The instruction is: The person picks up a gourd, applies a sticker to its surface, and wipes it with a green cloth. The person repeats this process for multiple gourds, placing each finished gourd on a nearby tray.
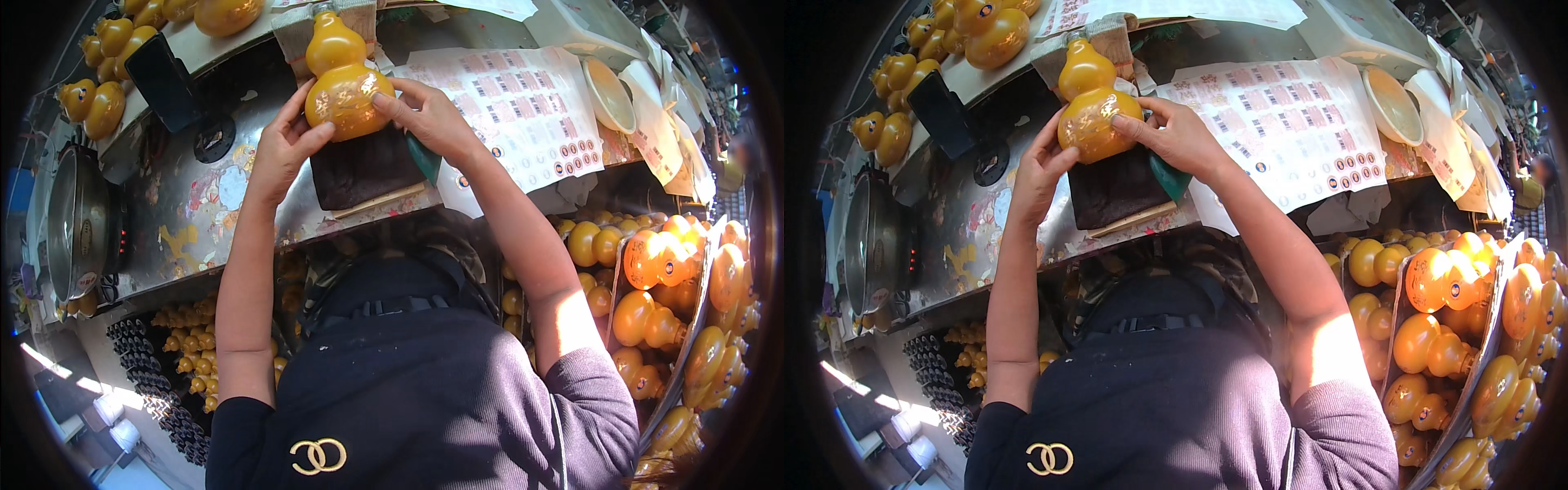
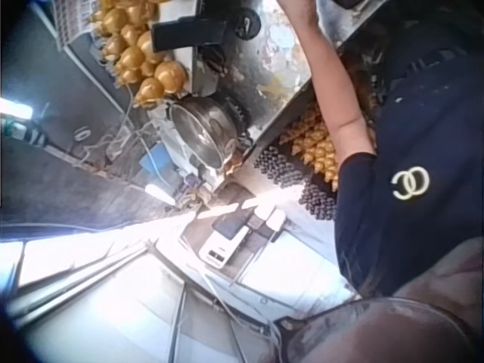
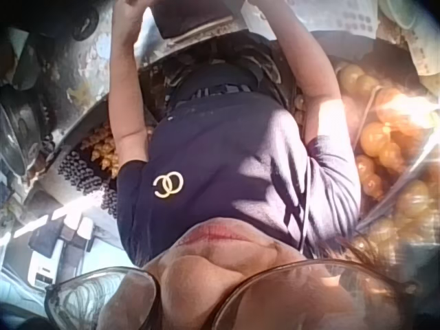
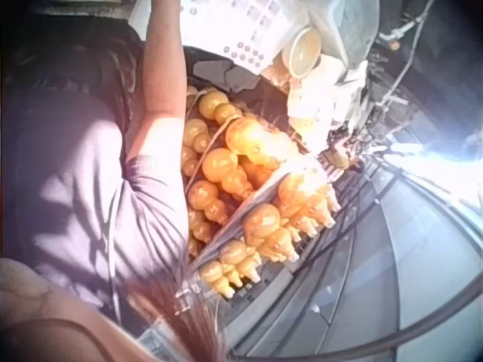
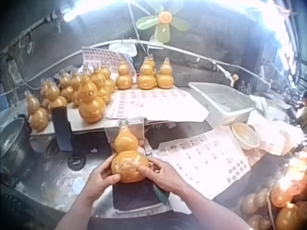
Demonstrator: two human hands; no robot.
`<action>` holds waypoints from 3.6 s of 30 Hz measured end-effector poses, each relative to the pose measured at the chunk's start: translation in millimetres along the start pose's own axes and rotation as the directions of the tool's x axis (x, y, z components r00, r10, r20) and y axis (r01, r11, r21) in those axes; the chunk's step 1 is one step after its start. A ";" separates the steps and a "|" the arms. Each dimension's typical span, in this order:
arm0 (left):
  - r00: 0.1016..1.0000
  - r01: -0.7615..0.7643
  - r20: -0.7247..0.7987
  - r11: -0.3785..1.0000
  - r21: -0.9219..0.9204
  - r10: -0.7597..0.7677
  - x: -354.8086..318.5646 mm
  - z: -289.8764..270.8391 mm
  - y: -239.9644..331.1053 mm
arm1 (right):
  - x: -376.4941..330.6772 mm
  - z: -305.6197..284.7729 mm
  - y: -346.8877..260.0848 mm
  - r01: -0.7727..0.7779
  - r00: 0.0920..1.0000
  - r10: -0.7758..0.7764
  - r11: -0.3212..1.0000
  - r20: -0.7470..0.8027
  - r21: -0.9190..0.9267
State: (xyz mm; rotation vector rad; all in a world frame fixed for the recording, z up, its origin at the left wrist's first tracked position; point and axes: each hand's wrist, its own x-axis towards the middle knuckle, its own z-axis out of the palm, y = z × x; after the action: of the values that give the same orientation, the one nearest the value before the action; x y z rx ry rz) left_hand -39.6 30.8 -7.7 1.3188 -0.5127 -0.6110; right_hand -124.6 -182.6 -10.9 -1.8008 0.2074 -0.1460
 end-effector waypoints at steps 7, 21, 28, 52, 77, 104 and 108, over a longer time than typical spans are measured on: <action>0.999 0.005 -0.036 0.999 0.035 -0.004 3.3 0.5 -1.3 | -1.6 0.4 -2.8 -0.017 1.000 0.017 0.999 0.004 0.034; 0.999 -0.005 -0.038 1.000 0.029 0.006 5.4 -1.7 -6.3 | -1.8 2.0 3.9 -0.027 1.000 0.027 0.994 0.002 0.104; 1.000 0.008 -0.026 0.999 0.037 -0.007 5.9 -4.3 -5.5 | -8.3 -5.5 2.6 -0.253 0.958 0.287 0.838 0.003 0.484; 0.998 0.041 0.037 0.994 0.102 -0.045 7.0 -0.3 2.1 | -53.7 16.3 -10.2 -0.077 0.927 0.245 0.865 -0.284 0.496; 1.000 0.005 -0.009 0.999 0.054 -0.004 13.2 -5.9 3.2 | -62.0 31.3 -53.2 0.229 0.951 -0.201 0.968 -0.235 0.099; 0.992 0.063 -0.111 0.998 0.026 -0.060 20.7 24.0 13.7 | 27.3 -18.8 -25.5 -0.145 0.969 0.159 0.986 0.191 -0.086; 0.987 0.081 -0.142 0.997 0.009 -0.079 22.8 25.4 10.2 | 29.3 -17.1 -21.3 -0.158 0.962 0.175 0.983 0.212 -0.095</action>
State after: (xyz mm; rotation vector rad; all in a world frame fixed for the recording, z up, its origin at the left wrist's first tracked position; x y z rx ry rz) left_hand -38.3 -1.6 7.0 1.3906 -0.3496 -0.5759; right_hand -98.3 -200.3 13.5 -1.8511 0.2074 0.1827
